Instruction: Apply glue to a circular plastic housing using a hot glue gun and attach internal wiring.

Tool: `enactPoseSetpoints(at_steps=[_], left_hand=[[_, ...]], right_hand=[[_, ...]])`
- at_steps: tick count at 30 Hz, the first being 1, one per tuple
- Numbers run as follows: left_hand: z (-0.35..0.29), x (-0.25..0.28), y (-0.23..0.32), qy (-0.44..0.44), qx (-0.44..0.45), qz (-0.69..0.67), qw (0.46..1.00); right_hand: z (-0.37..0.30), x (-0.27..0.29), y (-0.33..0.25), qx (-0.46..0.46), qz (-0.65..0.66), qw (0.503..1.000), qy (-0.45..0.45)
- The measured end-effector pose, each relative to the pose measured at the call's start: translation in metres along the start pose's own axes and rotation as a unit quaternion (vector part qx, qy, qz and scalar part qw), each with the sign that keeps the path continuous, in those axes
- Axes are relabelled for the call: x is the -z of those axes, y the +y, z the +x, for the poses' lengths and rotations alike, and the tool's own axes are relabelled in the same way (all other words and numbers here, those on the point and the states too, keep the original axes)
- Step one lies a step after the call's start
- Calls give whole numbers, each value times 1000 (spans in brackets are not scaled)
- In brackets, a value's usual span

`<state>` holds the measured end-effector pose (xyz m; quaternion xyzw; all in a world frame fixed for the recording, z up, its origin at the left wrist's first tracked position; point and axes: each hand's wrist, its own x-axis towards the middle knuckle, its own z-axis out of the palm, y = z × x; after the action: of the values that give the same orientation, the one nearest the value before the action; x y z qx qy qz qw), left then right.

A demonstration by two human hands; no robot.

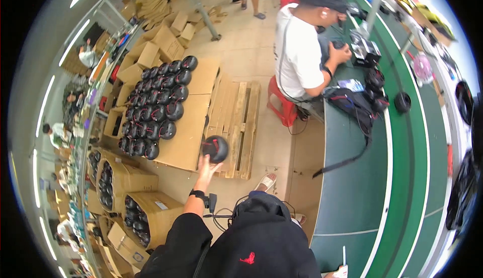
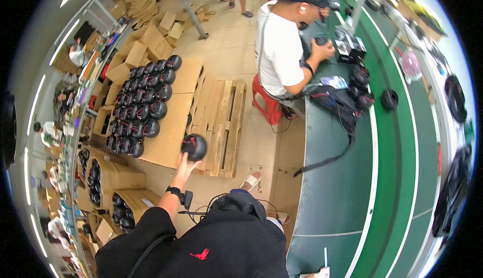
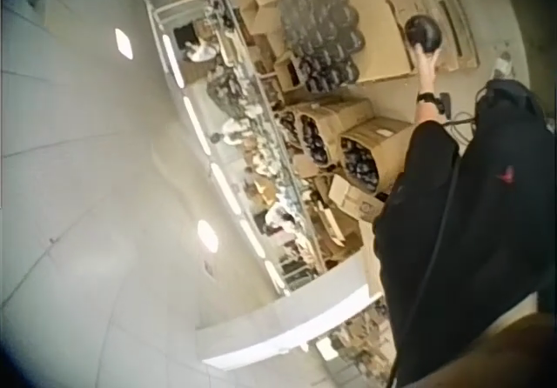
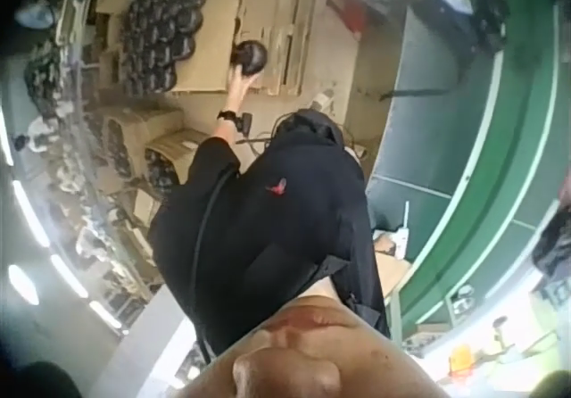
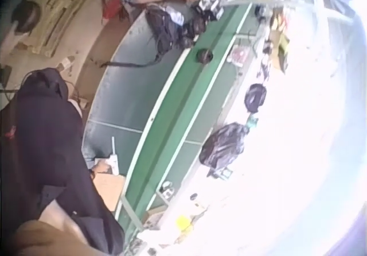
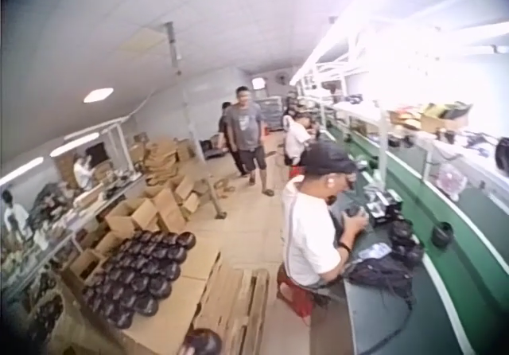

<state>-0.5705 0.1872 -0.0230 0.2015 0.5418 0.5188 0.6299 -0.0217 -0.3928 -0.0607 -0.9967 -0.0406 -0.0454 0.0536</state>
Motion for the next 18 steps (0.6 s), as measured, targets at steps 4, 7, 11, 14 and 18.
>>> enactPoseSetpoints(at_steps=[4,7,11,14,18], left_hand=[[29,129,20,307,-56,-68,948],[45,164,27,406,-112,-64,905],[75,200,51,477,-62,-97,872],[106,225,64,500,-28,-129,856],[134,260,65,435,-34,-211,875]], right_hand=[[16,30,-71,72,12,997,-39],[14,41,-103,97,7,994,-51],[6,63,-113,116,-3,990,-79],[-3,75,-114,124,-7,987,-103],[4,94,-101,145,-19,980,-136]])
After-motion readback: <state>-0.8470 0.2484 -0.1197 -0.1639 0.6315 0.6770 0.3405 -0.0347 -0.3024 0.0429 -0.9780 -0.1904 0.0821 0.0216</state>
